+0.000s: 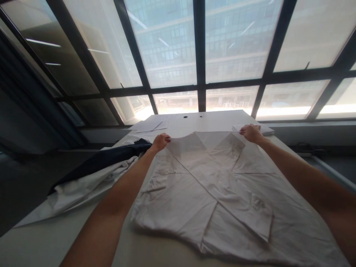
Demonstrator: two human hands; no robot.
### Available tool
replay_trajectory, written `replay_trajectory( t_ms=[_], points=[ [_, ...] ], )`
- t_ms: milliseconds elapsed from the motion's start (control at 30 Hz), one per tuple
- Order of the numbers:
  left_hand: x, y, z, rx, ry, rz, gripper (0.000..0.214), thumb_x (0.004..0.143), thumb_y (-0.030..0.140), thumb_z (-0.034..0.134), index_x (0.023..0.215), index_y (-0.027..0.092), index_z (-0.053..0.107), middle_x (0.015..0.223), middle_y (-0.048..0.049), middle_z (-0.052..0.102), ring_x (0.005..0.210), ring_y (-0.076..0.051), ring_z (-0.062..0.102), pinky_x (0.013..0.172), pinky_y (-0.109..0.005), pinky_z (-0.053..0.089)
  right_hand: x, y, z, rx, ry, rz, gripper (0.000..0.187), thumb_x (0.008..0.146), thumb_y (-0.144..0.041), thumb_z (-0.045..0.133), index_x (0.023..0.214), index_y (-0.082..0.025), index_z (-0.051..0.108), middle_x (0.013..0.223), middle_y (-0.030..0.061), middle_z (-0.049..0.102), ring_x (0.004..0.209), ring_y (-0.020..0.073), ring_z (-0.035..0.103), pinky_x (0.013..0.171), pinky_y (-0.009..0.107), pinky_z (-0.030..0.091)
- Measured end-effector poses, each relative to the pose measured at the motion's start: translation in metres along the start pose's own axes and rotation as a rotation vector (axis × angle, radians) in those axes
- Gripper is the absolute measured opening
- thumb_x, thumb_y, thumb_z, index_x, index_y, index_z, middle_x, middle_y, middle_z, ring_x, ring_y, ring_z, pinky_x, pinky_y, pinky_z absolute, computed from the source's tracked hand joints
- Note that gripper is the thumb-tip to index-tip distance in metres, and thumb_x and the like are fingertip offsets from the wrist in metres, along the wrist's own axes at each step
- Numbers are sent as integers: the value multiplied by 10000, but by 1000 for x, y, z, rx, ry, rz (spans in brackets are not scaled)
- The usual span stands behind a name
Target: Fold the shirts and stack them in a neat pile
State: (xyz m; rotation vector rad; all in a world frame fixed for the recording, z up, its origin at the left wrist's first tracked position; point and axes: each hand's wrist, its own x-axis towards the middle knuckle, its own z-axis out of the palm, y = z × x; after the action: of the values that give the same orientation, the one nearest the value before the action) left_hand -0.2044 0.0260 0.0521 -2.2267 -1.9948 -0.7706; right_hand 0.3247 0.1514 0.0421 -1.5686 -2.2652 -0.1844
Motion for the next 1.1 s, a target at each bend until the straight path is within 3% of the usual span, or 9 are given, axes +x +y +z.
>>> replay_trajectory(
  t_ms=[200,433,600,767,1100],
  points=[
    [-31,10,-18,-69,71,20,200,824,301,629,915,189,767,977,-70,734,921,-237,681,874,-319,529,-33,11,-13,139,156,-55,254,893,-335,564,913,-225,792,1075,92,764,1089,334,623,1012,513,360],
    [-74,10,-20,-179,-1,62,223,845,350,615,916,194,757,937,-60,777,909,-239,707,874,-325,529,-90,11,-23,287,187,-149,246,896,-365,572,887,-241,785,1014,75,785,1033,302,693,1011,455,465],
    [-101,6,-10,-117,-54,82,205,850,290,588,965,248,752,1037,-26,779,1025,-228,702,981,-342,501,-129,15,-14,249,179,-276,260,914,-381,557,925,-263,788,1043,76,783,1055,297,699,1010,468,479],
    [-120,0,2,-61,-78,130,308,827,210,559,1055,235,766,1129,-42,763,1103,-250,684,1048,-409,482,-159,14,-1,171,109,-343,254,936,-332,520,953,-303,772,1098,45,775,1144,276,669,1097,520,392],
    [-130,-13,10,-231,-80,138,389,903,327,482,1121,192,774,1219,-62,730,1193,-263,657,1104,-428,460,-182,23,19,165,91,-353,335,954,-269,439,1054,-296,758,1134,54,764,1108,252,691,1142,504,361]
  ],
)
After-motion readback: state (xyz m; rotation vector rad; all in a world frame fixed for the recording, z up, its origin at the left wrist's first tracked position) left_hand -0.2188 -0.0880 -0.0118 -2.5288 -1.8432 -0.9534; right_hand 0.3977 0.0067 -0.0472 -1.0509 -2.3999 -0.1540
